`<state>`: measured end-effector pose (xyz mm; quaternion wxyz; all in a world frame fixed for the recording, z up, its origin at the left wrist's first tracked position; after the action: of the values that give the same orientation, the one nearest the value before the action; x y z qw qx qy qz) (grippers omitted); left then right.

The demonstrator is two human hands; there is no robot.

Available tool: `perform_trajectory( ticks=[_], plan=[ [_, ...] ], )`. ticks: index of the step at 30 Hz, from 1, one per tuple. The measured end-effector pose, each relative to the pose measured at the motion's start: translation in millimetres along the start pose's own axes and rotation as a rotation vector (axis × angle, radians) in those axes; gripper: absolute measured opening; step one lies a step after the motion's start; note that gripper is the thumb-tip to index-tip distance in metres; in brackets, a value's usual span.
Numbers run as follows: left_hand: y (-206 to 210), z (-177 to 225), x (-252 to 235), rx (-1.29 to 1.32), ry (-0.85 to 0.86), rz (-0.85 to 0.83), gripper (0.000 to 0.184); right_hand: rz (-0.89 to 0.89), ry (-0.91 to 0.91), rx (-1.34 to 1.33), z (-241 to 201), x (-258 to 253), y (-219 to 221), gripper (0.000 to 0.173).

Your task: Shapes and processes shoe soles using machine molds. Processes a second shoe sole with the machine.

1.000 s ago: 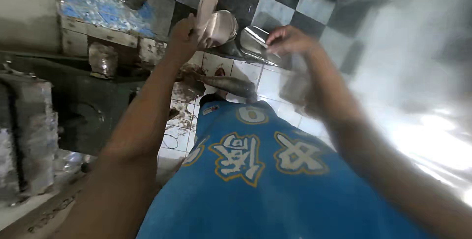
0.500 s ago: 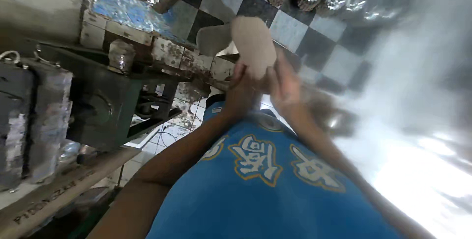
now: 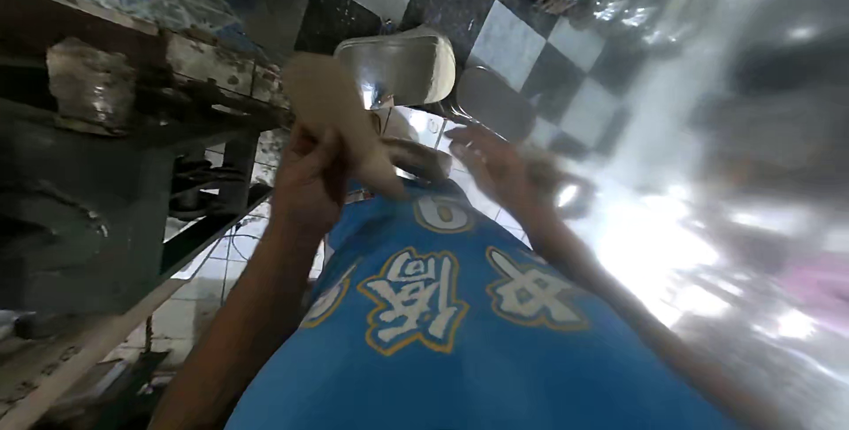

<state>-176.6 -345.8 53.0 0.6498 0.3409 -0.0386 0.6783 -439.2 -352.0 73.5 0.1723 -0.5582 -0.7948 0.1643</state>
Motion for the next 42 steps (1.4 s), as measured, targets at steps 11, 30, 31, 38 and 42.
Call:
perform_trajectory(
  ticks=[11, 30, 31, 38, 42],
  plan=[
    [-1.6, -12.7, 103.8, 0.074, 0.233, -0.071, 0.016, -0.238, 0.007, 0.098, 124.7, -29.0, -74.0, 0.027],
    [40.7, -30.3, 216.5, 0.026, 0.34, -0.042, 0.018, -0.453, 0.368, -0.177, 133.7, -44.6, -102.7, 0.023],
    [36.5, -22.5, 216.3, -0.001, 0.368, -0.024, 0.02, -0.423, 0.366, -0.127, 132.3, -39.2, -106.7, 0.024],
    [-31.9, -16.3, 194.6, -0.129, 0.244, 0.22, 0.028, 0.271, 0.283, 0.542, 53.5, 12.7, -90.9, 0.043],
    [-90.5, -26.6, 178.9, -0.076, 0.096, 0.114, 0.029, 0.325, 0.533, 0.628, 36.1, 27.6, -55.9, 0.047]
  ],
)
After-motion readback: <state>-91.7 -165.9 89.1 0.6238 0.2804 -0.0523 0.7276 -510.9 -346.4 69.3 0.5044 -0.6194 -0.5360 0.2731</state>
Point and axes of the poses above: each hand's wrist, its own x-axis away from the middle knuckle, its own y-axis out of the palm, z = x × y, the point moved 5 cm from there along -x, towards the middle knuckle, and after that the axes turned 5 degrees about -x, right-handed, at the moved point
